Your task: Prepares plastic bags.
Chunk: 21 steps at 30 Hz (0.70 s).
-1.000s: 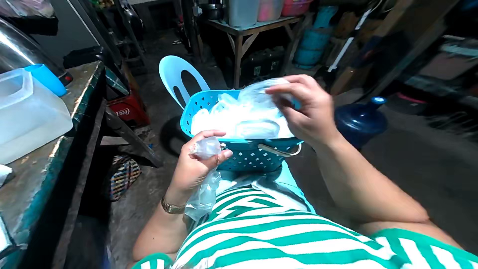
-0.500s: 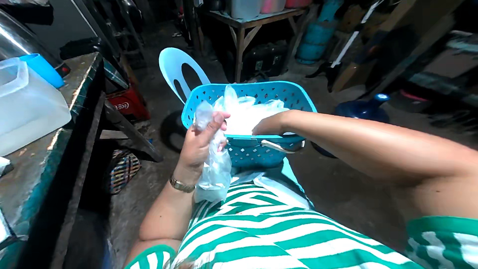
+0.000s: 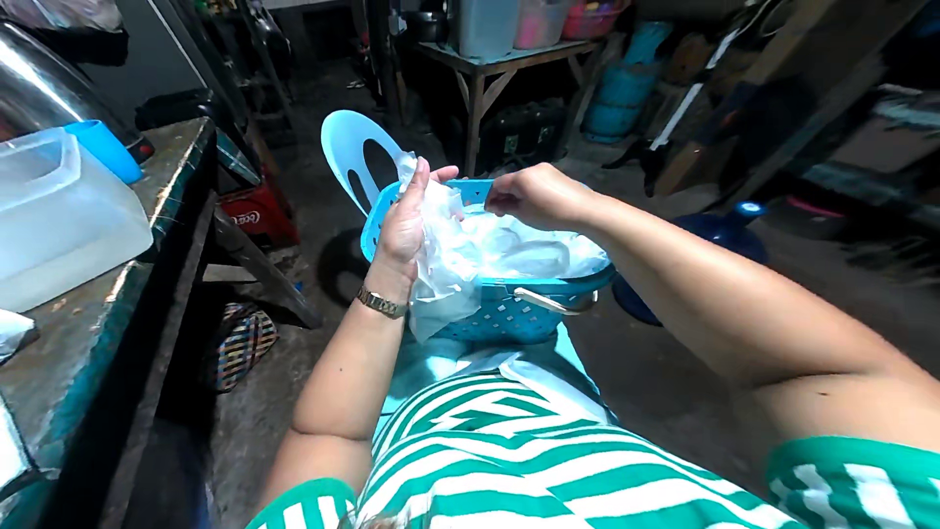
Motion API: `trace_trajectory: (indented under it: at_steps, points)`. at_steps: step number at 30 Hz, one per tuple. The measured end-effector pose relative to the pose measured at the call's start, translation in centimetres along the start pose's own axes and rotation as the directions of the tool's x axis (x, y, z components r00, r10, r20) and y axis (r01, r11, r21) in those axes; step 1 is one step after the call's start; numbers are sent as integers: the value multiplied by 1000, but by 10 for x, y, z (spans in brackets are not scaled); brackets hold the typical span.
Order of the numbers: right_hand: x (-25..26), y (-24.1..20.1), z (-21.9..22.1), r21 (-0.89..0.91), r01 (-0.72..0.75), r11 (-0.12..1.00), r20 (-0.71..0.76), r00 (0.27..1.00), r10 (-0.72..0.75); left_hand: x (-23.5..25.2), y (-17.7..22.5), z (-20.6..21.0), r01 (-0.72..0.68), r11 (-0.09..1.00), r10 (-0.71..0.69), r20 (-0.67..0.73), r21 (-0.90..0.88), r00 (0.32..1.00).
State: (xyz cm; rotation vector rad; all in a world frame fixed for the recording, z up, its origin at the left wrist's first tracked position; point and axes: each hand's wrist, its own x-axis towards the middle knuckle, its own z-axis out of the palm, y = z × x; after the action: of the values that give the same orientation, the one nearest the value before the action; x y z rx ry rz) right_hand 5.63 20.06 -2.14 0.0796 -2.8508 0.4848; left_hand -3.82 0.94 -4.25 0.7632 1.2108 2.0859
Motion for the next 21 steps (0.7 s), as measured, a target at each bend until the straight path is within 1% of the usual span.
trace_trajectory:
  at_steps: [2,3,4,6,7,8,9,11,13,15,17,18,19,21]
  points:
    - [5,-5,-3,105,-24,994,-145,989,39,6,-7,2,-6,1000,7,-72,21,997]
    - [8,-9,-3,190,-40,981,-187,979,76,7,-12,3,-11,999,14,-106,30,994]
    - [11,-11,-3,289,-59,956,-182,976,116,7,-16,4,-15,999,20,-137,38,990]
    - [17,-17,1,484,-87,871,-68,988,137,5,-20,3,-38,999,43,-158,34,986]
    - [19,-20,6,545,-96,833,-19,992,126,4,-22,3,-64,997,70,-165,37,984]
    - [20,-24,12,572,-88,816,-16,993,118,2,-23,2,-88,996,93,-176,34,980]
    - [21,-25,18,573,-66,817,-46,993,112,1,-24,1,-100,995,102,-184,19,978]
    - [21,-26,24,566,-38,824,-125,983,132,-2,-25,0,-115,993,108,-239,-14,965]
    - [19,-23,28,604,-13,797,-211,961,176,-5,-23,1,-103,995,97,-281,-8,955]
    - [17,-20,34,688,53,724,-280,940,197,-9,-24,4,-98,995,97,-286,10,953]
    - [11,-24,37,789,94,607,-270,941,205,-11,-26,6,-111,994,112,-270,16,956]
    - [8,-25,38,812,96,576,-253,947,198,-12,-28,6,-117,993,117,-261,15,958]
    - [7,-25,40,809,107,579,-260,947,188,-13,-30,6,-124,992,123,-246,9,961]
    - [7,-21,44,766,134,629,-308,935,177,-13,-32,5,-140,990,138,-238,10,961]
